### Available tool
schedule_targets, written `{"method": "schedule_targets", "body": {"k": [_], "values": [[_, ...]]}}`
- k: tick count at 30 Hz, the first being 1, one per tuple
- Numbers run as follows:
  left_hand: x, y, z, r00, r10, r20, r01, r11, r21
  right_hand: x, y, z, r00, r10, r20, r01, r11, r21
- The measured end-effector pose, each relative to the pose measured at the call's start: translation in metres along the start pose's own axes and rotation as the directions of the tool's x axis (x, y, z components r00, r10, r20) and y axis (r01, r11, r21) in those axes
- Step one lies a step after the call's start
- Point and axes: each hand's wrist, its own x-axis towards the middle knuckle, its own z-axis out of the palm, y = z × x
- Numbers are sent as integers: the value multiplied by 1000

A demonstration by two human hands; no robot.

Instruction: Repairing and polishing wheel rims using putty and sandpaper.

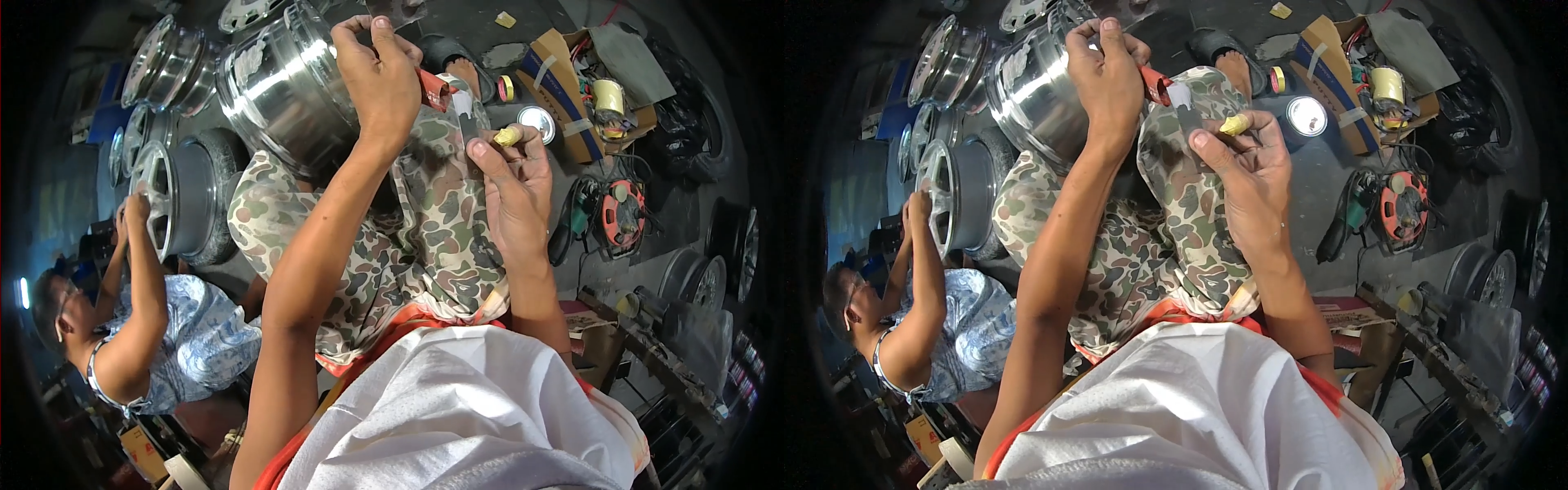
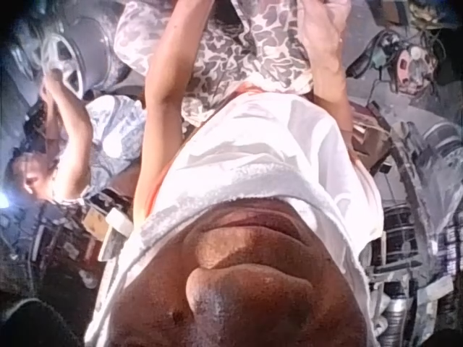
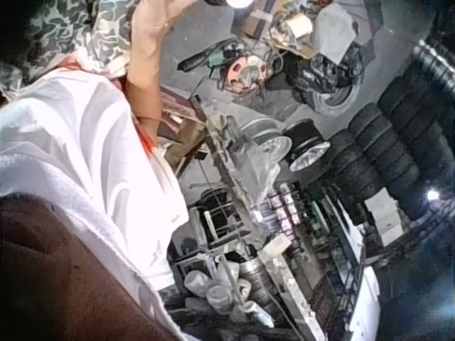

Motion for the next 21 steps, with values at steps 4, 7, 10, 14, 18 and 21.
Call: {"method": "schedule_targets", "body": {"k": [4, 7, 10, 14, 18, 21], "values": [[-3, -2, 14, 997, -70, 25, 70, 997, -13, 6, 1, -9, 984, -160, -74, 154, 985, -83], [-12, 8, 33, 957, -260, 127, 267, 963, -41, 16, -1, -12, 877, -479, -41, 454, 852, -259], [-15, 1, 45, 841, -406, 358, 391, 913, 118, 20, -15, -20, 833, -552, -46, 514, 801, -307], [-13, -13, 52, 809, -285, 515, 101, 929, 355, 15, -40, -76, 807, -575, -136, 471, 764, -441], [-19, -68, 80, 774, -33, 632, -352, 807, 474, -7, -53, -121, 822, -535, -198, 398, 786, -473], [-43, -64, 115, 613, -135, 779, -494, 704, 511, -18, -57, -144, 797, -542, -266, 364, 783, -504]]}}
